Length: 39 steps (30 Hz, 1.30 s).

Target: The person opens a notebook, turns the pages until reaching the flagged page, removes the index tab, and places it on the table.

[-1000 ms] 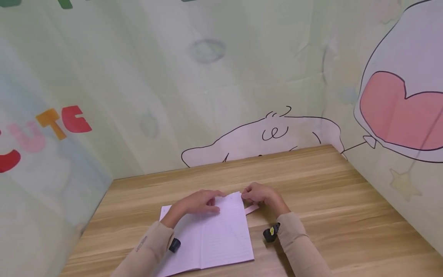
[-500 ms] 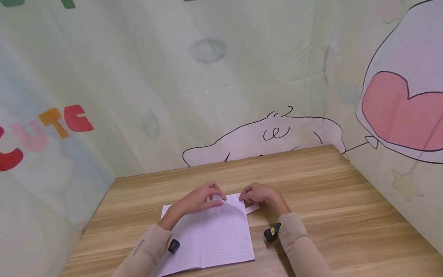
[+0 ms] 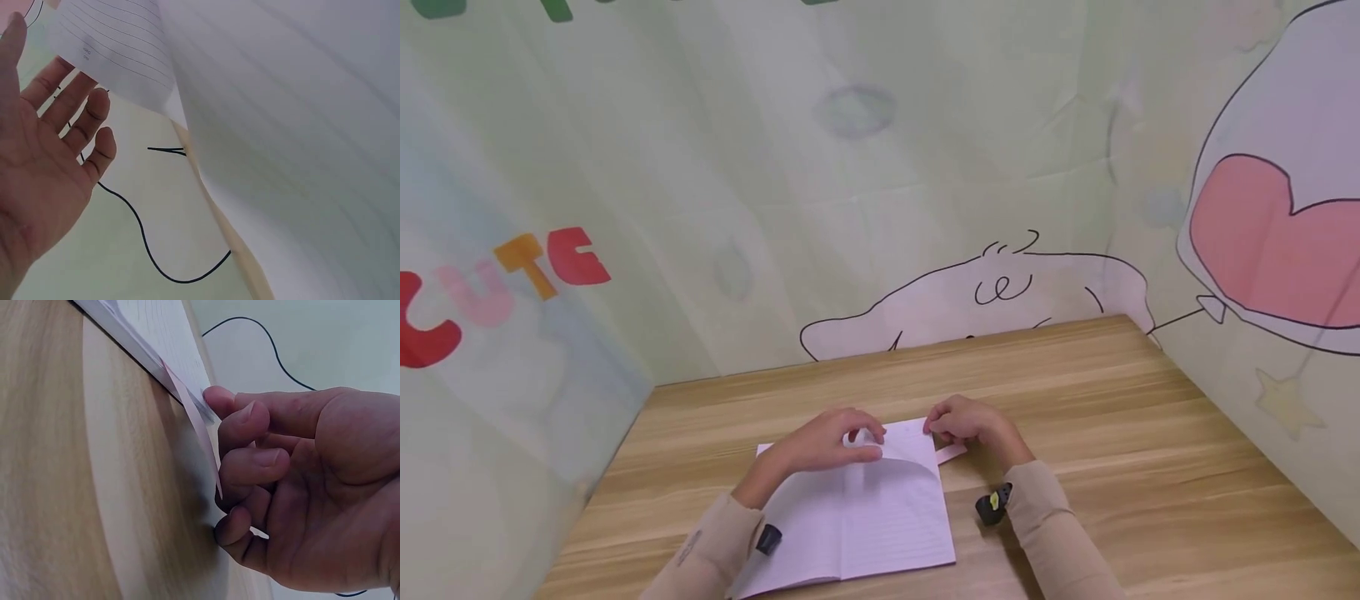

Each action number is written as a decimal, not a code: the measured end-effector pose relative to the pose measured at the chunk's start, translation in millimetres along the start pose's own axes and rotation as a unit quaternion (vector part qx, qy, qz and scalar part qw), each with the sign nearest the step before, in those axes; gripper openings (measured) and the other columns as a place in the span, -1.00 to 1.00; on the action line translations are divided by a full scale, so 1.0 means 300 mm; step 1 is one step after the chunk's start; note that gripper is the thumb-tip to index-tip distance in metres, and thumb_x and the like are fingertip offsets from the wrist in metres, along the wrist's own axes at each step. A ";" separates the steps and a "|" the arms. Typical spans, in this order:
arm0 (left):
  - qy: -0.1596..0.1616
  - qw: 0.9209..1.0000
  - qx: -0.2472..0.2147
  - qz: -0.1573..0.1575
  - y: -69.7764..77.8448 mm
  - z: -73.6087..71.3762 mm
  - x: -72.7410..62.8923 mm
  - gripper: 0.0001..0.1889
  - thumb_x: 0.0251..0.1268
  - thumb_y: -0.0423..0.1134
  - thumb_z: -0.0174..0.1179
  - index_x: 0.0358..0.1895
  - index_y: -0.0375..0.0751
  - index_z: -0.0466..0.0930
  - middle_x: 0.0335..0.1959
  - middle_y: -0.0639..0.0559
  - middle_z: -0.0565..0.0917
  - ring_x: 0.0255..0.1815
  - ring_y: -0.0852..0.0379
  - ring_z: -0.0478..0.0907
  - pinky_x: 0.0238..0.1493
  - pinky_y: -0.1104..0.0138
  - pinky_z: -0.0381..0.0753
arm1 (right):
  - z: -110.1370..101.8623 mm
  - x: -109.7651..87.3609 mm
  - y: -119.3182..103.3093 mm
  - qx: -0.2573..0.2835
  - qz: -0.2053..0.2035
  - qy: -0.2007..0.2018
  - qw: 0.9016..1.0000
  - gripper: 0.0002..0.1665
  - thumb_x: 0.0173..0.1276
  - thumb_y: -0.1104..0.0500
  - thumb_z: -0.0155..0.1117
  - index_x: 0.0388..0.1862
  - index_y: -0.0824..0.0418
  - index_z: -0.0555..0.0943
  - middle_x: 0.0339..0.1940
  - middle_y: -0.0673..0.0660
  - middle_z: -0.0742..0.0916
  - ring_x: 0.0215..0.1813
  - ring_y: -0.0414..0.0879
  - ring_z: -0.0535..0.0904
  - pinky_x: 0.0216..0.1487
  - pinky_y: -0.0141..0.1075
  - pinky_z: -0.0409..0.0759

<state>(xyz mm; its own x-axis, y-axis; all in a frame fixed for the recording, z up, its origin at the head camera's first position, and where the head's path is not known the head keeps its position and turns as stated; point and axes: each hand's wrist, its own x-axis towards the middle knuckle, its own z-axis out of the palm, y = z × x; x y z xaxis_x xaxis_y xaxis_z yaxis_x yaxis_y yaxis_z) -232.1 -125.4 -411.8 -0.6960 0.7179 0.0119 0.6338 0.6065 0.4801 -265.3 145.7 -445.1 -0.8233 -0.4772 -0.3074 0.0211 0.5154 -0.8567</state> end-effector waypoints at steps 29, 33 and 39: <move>-0.043 0.991 0.125 0.024 0.027 -0.048 -0.035 -0.59 0.44 0.17 0.08 0.00 0.02 0.76 -0.52 0.27 0.45 -0.43 0.31 0.37 -0.28 0.39 0.36 | 0.021 0.001 -0.006 -0.028 0.026 0.030 0.999 -0.74 0.47 0.26 0.17 0.08 0.30 0.53 -0.57 0.05 0.53 -0.57 -0.17 0.34 -0.51 -0.37 0.28; -0.044 0.990 0.133 0.024 0.021 -0.054 -0.058 -0.63 0.42 0.16 0.11 -0.13 0.03 0.79 -0.56 0.27 0.41 -0.45 0.33 0.34 -0.31 0.42 0.35 | 0.019 0.000 -0.003 -0.021 0.028 0.036 0.999 -0.62 0.44 0.27 0.18 0.21 0.22 0.52 -0.57 0.06 0.53 -0.56 -0.15 0.33 -0.51 -0.36 0.26; -0.062 0.990 0.129 0.016 0.008 -0.067 -0.114 -0.69 0.38 0.14 0.19 -0.14 0.05 0.77 -0.56 0.26 0.39 -0.49 0.34 0.30 -0.39 0.43 0.29 | 0.018 -0.005 -0.006 -0.042 0.028 0.038 0.998 -0.64 0.44 0.28 0.17 0.20 0.26 0.52 -0.58 0.05 0.53 -0.54 -0.14 0.36 -0.49 -0.36 0.27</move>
<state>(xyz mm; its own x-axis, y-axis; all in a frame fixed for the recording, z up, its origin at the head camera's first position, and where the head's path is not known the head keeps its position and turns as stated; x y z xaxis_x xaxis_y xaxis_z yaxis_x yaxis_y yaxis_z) -213.6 -155.2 -393.3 -0.6379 0.7647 -0.0917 0.7310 0.6386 0.2402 -261.2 141.8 -445.4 -0.8631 -0.3919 -0.3184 0.0237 0.5985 -0.8007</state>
